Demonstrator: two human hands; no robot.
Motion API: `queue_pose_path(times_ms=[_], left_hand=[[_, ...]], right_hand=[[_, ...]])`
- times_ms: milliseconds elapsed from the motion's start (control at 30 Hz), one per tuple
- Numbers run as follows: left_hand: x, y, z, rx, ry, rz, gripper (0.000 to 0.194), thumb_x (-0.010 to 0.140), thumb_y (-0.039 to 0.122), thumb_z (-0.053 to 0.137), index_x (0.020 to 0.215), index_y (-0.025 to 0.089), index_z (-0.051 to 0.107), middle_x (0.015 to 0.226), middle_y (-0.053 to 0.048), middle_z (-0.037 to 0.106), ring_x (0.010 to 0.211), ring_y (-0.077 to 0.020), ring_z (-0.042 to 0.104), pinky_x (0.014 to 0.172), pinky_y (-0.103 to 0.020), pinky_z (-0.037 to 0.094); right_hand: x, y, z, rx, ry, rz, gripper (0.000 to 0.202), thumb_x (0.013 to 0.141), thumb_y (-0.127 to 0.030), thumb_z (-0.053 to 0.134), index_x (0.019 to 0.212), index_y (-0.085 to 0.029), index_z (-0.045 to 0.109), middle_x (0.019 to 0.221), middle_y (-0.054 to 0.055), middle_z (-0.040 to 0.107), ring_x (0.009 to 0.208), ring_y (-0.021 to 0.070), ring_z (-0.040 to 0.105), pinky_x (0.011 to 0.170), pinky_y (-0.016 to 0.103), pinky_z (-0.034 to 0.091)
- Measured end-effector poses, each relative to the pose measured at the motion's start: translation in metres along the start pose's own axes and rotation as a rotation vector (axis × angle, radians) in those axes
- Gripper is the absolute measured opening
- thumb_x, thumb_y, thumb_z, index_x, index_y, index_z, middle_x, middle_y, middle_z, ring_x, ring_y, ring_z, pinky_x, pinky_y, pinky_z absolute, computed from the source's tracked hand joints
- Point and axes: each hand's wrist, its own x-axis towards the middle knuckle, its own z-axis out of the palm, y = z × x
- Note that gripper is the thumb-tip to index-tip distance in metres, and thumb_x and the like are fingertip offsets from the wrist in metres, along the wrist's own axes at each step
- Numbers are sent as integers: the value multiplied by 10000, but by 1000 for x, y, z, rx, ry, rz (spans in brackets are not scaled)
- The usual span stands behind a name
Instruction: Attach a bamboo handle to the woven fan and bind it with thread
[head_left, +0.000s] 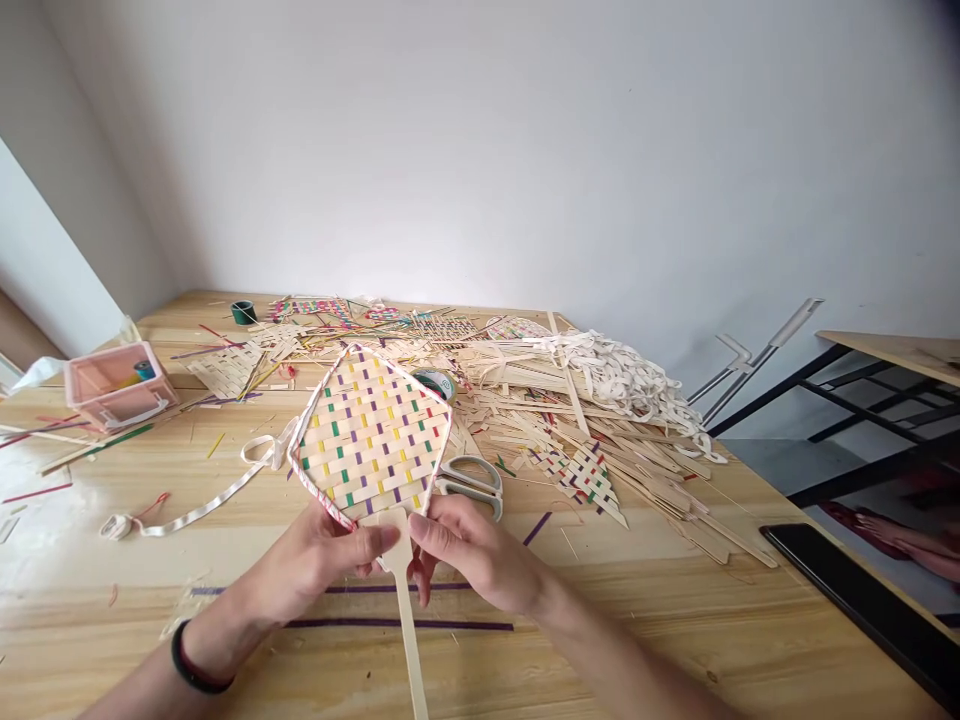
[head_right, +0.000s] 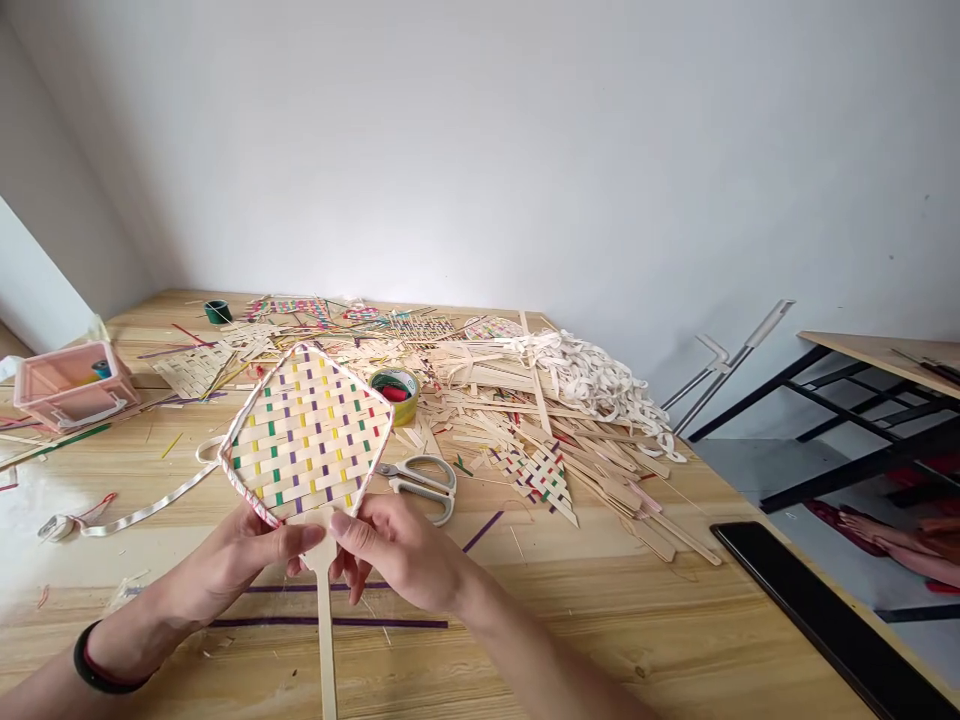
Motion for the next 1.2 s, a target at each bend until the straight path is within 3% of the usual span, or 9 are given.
queue_pose_path(times_ms=[200, 367, 533, 667, 967, 1200], left_hand=[[1, 8, 6, -5, -78, 43, 422, 878, 571, 845, 744, 191, 722, 699, -38, 665, 642, -175, 534, 593, -284, 440], [-1, 9, 6, -24, -123, 24, 392, 880, 561, 840, 797, 189, 749, 733, -50, 703, 658, -180, 549, 598, -279, 430], [-2, -7, -1, -24, -53, -6, 419, 883, 564, 836, 781, 181, 698, 730, -36, 645, 683, -177, 538, 624, -285, 469], [-1, -10, -2, -48, -76, -41, 442, 898, 588, 823, 831, 169, 701, 795, -52, 663, 715, -184, 558, 636, -293, 490], [1, -4, 2, -48, -40, 35, 364, 868, 494, 838, 780, 184, 669, 716, -12, 593, 641, -154, 484, 571, -275, 438], [2, -9, -3, 4, 69, 52, 356, 840, 499, 869, 778, 192, 698, 734, -22, 625, 665, -172, 535, 554, -268, 468]], right_hand=[[-1, 5, 1, -75, 4, -44, 502, 990, -642, 787, 1072, -146, 786, 990, 80, 766, 769, 130, 657, 650, 233, 588], [-3, 5, 3, -97, 30, -59, 493, 995, -641, 772, 1064, -154, 800, 966, 78, 788, 730, 140, 654, 662, 265, 569], [-2, 1, 4, -15, -12, -105, 480, 1011, -592, 772, 1140, -131, 812, 1034, 117, 826, 832, 171, 715, 677, 252, 549], [-2, 0, 2, 6, -36, -112, 534, 1007, -603, 769, 1228, -119, 812, 1048, 142, 841, 941, 221, 769, 661, 247, 536], [-3, 3, 3, -44, 28, -95, 450, 991, -581, 795, 1073, -139, 798, 1001, 98, 818, 744, 134, 622, 674, 257, 522], [-7, -6, 2, -106, 67, -71, 466, 1011, -596, 769, 1112, -142, 795, 994, 98, 814, 760, 144, 660, 656, 255, 541]])
